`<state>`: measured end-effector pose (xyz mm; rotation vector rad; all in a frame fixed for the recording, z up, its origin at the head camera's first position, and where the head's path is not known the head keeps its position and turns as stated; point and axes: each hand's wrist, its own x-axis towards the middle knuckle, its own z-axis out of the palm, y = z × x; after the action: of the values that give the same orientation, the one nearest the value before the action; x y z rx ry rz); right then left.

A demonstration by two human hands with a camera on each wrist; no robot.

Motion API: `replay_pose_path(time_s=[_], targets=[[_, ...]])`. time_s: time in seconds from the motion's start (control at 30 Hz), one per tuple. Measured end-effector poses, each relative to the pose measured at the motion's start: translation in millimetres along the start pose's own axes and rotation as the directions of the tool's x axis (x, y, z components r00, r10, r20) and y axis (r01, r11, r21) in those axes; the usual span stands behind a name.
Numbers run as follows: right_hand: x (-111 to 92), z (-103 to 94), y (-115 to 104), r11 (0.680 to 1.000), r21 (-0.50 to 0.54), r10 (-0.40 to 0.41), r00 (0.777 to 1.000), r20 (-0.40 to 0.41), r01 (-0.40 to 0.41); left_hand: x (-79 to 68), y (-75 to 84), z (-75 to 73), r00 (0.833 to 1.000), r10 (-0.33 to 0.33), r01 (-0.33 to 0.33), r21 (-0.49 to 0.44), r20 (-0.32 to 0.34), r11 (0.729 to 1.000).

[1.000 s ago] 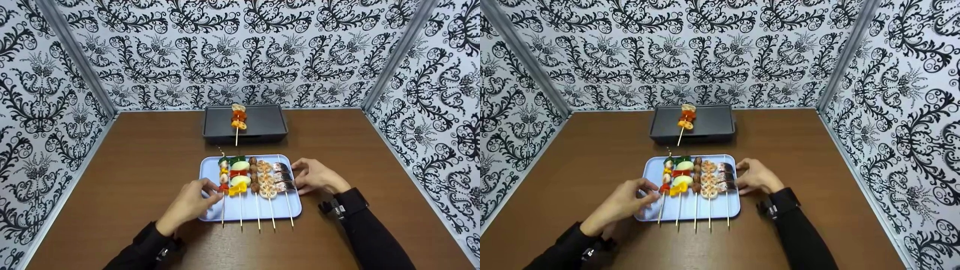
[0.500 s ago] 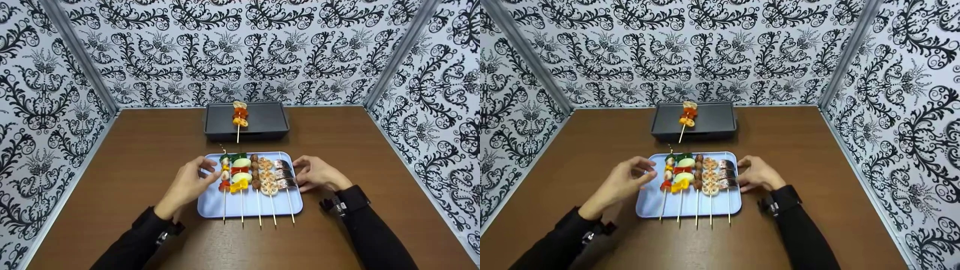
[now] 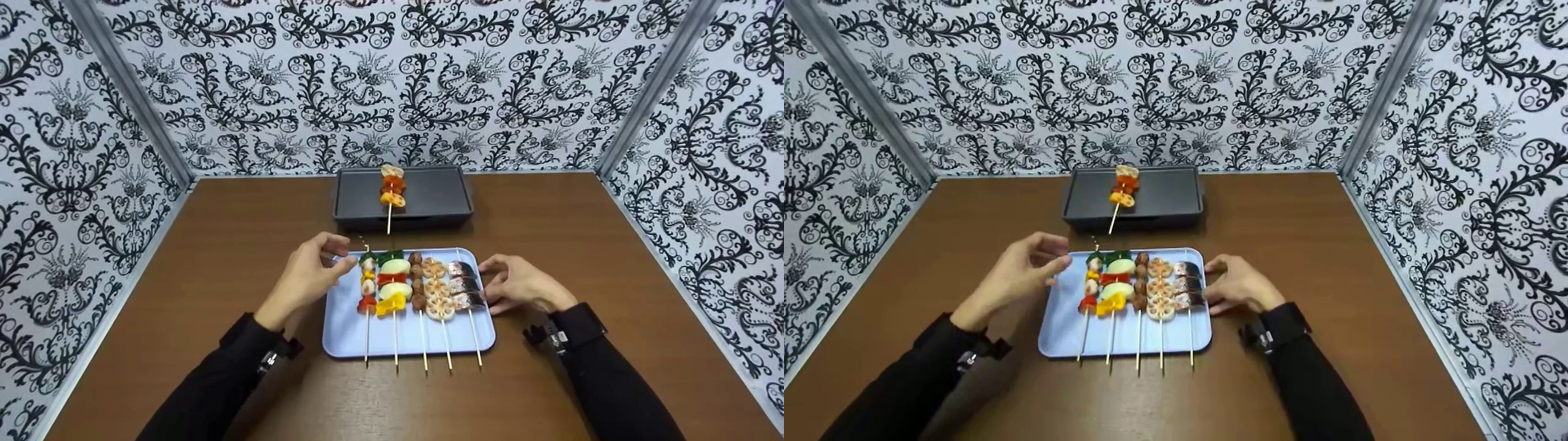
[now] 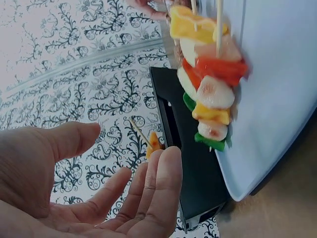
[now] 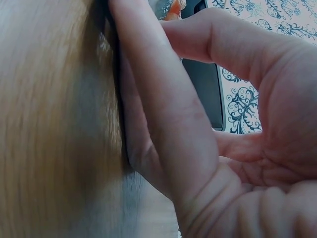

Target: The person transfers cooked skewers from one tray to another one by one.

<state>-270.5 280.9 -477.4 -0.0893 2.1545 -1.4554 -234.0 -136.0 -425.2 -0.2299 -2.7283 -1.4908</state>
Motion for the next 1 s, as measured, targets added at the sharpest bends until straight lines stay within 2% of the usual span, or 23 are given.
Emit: replay_pose_path(time_s=[0.4,1.0], targets=[[-2,1.4,1,1.0,-0.024,-0.006,1.0,0.003,0.006,23.5,10.9,-5.4,0.998,-0.004,0.001,0.065,0.058,0.998],[0,-1.7,1,1.0,0.005,-0.005,1.0,0.003,0.005,63.1,32.4,12.7,0.993,-0.069,0.047,0.21,0.099,0.977]])
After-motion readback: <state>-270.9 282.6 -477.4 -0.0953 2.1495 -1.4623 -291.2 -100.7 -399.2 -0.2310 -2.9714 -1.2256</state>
